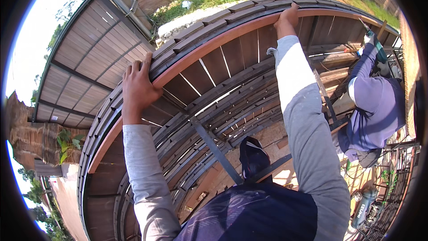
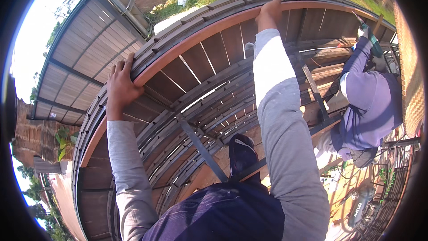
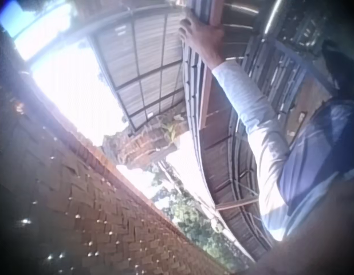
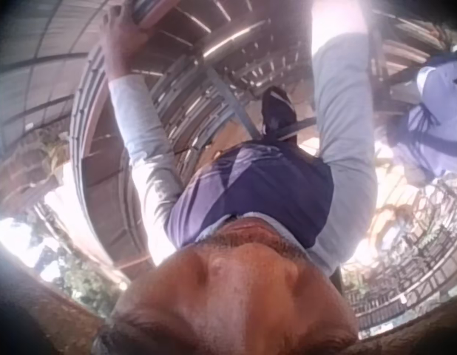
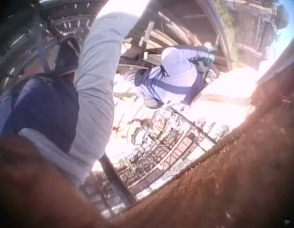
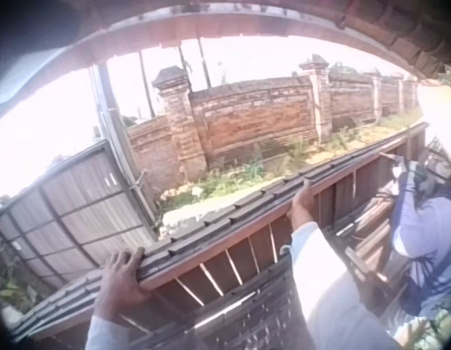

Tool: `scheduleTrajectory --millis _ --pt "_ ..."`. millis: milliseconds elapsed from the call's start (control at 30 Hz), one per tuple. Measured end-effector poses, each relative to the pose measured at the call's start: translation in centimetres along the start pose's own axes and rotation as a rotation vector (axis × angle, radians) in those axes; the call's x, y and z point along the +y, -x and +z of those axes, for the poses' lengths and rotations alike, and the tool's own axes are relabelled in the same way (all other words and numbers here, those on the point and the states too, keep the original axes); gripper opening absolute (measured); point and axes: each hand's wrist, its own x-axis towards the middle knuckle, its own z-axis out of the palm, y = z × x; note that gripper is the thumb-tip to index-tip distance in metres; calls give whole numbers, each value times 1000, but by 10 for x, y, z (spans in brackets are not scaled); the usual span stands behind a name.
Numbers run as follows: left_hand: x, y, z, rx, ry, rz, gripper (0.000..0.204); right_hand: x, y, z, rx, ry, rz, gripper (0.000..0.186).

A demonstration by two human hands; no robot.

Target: The person holds wooden slats against a circular metal frame, supporting them while a coworker uses a power drill to fasten them with screws.

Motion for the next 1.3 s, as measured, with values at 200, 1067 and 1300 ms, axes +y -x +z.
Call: scheduleTrajectory --millis 200,1067,1300 --pt "2 -1 0 -3 -6 -1 107 -6 6 -1 13 16 31 80" --pt "0 2 4 0 -21 -4 113 -6 18 0 38 77 26 74" --pt "2 1 4 10 30 -8 109 -3 1 0 82 86 43 75"
